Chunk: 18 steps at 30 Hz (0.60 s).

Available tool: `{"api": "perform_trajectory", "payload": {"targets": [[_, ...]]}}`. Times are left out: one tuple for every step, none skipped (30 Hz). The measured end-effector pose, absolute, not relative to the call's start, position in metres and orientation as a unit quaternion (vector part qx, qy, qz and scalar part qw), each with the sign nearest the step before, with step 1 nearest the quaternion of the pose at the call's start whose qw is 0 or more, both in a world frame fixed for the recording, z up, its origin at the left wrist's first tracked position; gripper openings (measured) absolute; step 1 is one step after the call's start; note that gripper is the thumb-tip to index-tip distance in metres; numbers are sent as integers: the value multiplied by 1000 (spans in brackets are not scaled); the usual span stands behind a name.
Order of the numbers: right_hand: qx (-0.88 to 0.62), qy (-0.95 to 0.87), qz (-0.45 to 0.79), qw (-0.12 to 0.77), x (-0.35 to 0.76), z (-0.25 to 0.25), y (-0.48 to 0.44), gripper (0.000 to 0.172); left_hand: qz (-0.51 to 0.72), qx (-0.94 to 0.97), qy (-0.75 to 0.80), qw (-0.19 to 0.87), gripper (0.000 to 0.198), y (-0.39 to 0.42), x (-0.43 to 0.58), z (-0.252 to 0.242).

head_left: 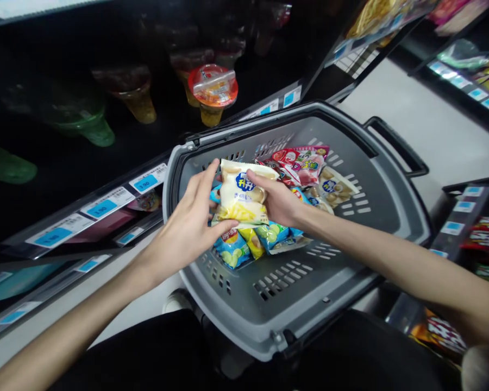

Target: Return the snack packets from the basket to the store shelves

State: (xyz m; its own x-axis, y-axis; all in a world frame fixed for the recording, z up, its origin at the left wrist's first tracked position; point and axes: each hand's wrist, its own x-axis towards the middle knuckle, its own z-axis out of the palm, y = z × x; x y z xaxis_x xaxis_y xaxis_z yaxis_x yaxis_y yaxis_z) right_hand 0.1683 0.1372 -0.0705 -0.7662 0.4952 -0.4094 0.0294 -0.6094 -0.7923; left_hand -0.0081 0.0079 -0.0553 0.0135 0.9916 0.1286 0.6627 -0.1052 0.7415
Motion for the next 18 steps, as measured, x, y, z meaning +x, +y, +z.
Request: {"api": "perform_trajectory", "payload": {"targets": [[-319, -410, 841, 150, 168, -70, 136, 39, 342, 661, 617, 258, 98, 8, -9, -56], [-325, -403, 840, 160, 168, -69, 136, 38, 354, 656, 612, 265, 96, 9, -10, -56], [-330, -399, 839, 168, 169, -69, 137, 37, 363, 653, 607, 269, 95, 9, -11, -56], [-333, -398, 836, 177, 169, -70, 138, 38, 369, 652, 605, 270, 93, 10, -12, -56], [-334, -401, 832, 186, 169, -70, 138, 39, 368, 653, 604, 270, 92, 11, -12, -57], [-335, -408, 826, 197, 169, -70, 139, 40, 361, 656, 605, 270, 91, 11, -12, -57], [-336, -417, 819, 207, 169, -70, 140, 42, 350, 661, 607, 269, 90, 12, -13, -57], [-337, -426, 811, 218, 168, -70, 141, 44, 338, 666, 609, 267, 90, 12, -13, -57], [-338, -435, 803, 227, 168, -70, 141, 46, 328, 672, 610, 263, 90, 13, -13, -57], [-340, -442, 797, 234, 168, -69, 142, 47, 321, 677, 610, 258, 90, 13, -13, -57], [-341, -446, 792, 240, 168, -68, 142, 47, 316, 681, 611, 252, 91, 13, -13, -57], [-341, -448, 789, 244, 168, -67, 142, 47, 312, 684, 611, 247, 91, 13, -13, -56], [-341, -447, 789, 248, 168, -66, 143, 46, 309, 686, 612, 242, 92, 13, -13, -56], [-340, -445, 790, 250, 168, -65, 143, 45, 306, 688, 613, 237, 91, 13, -12, -56], [-338, -443, 791, 250, 168, -64, 143, 45, 303, 691, 614, 233, 91, 13, -12, -56], [-337, -442, 792, 251, 168, -65, 143, 44, 301, 694, 613, 228, 90, 13, -12, -56], [-337, -442, 793, 250, 168, -65, 143, 44, 300, 698, 612, 221, 89, 13, -11, -56], [-338, -443, 792, 250, 168, -66, 143, 45, 301, 701, 610, 213, 88, 12, -11, -56]]}}
